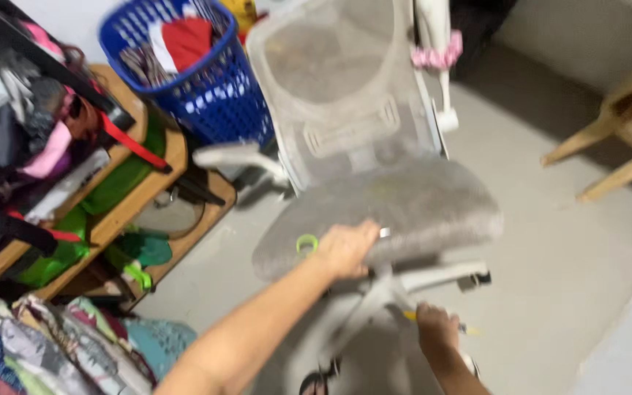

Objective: The person scrubs the seat and underside of an office chair using a small brush and a white tool, then flips the chair upright and continues scrubbing the seat surface.

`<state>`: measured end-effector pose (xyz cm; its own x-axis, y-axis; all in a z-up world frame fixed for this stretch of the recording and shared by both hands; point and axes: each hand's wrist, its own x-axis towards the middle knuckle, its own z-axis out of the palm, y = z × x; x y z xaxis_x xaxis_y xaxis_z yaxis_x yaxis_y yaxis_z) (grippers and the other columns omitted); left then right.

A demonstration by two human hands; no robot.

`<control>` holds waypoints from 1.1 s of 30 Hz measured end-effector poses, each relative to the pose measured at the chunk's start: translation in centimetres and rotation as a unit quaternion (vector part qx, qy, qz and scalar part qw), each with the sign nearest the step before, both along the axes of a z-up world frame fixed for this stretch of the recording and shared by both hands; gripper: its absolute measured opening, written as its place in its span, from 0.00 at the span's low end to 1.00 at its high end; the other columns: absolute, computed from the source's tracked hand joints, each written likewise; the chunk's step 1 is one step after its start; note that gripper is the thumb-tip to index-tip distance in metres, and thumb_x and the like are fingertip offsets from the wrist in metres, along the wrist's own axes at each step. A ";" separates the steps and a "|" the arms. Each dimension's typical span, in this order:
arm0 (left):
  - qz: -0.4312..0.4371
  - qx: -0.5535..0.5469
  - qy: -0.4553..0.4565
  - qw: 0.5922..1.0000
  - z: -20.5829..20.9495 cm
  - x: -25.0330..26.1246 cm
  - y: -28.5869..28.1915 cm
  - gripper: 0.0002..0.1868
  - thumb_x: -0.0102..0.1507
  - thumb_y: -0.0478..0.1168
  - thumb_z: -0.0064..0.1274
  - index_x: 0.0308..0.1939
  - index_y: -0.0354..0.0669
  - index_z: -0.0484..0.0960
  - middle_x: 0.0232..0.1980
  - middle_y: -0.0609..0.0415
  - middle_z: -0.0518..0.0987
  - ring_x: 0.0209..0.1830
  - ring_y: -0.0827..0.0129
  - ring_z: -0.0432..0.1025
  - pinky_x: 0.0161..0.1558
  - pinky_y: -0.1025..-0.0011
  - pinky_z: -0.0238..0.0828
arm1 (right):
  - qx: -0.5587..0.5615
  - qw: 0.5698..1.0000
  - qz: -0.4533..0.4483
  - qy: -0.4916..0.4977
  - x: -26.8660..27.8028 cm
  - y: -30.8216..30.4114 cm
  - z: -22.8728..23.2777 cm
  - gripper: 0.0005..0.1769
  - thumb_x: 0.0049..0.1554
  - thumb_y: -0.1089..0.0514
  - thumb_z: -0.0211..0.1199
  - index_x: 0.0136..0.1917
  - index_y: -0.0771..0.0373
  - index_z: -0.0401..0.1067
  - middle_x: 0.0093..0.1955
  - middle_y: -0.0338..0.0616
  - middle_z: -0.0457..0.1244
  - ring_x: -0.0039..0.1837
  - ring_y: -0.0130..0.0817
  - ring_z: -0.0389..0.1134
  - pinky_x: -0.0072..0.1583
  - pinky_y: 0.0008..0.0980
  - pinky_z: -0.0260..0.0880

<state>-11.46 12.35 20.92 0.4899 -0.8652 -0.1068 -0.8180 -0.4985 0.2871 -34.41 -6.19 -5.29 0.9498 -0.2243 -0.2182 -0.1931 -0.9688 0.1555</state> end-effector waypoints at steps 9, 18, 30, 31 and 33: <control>-0.064 -0.006 -0.065 0.996 -1.6 9.5 -2.2 0.44 0.41 0.49 0.75 0.55 0.39 0.69 0.55 0.44 0.78 0.52 0.48 0.76 0.48 0.54 0.75 | 0.013 0.994 -0.085 0.067 5.9 5.5 0.5 0.07 0.61 0.55 0.58 0.52 0.52 0.73 0.47 0.35 0.71 0.53 0.35 0.73 0.58 0.51 0.65; -0.090 0.055 -0.039 0.994 -6.2 9.2 -8.6 0.38 0.45 0.50 0.74 0.54 0.41 0.75 0.50 0.45 0.82 0.54 0.51 0.77 0.53 0.57 0.74 | 0.077 0.960 -0.133 0.234 4.7 5.0 1.4 0.17 0.61 0.52 0.59 0.63 0.53 0.73 0.60 0.40 0.68 0.65 0.42 0.68 0.67 0.60 0.60; -0.026 0.027 -0.126 0.991 -5.4 11.4 -13.9 0.34 0.50 0.44 0.70 0.57 0.39 0.73 0.55 0.47 0.78 0.51 0.52 0.77 0.48 0.58 0.75 | 0.087 0.966 -0.100 0.222 11.0 4.3 5.6 0.16 0.62 0.57 0.55 0.62 0.58 0.75 0.62 0.45 0.69 0.64 0.47 0.69 0.65 0.59 0.57; -0.026 0.009 -0.130 0.991 -5.7 11.8 -14.1 0.32 0.51 0.41 0.68 0.57 0.40 0.74 0.55 0.47 0.78 0.51 0.52 0.77 0.48 0.58 0.75 | 0.084 0.964 -0.095 0.233 11.7 4.1 6.0 0.16 0.62 0.58 0.55 0.62 0.58 0.74 0.62 0.46 0.69 0.63 0.47 0.70 0.63 0.58 0.58; -0.028 -0.033 -0.145 0.989 -6.3 12.5 -14.7 0.25 0.57 0.36 0.63 0.57 0.43 0.75 0.56 0.49 0.78 0.52 0.52 0.77 0.50 0.57 0.75 | 0.075 0.967 -0.083 0.227 12.4 4.3 6.5 0.17 0.61 0.59 0.55 0.62 0.60 0.74 0.61 0.47 0.69 0.62 0.48 0.71 0.61 0.57 0.59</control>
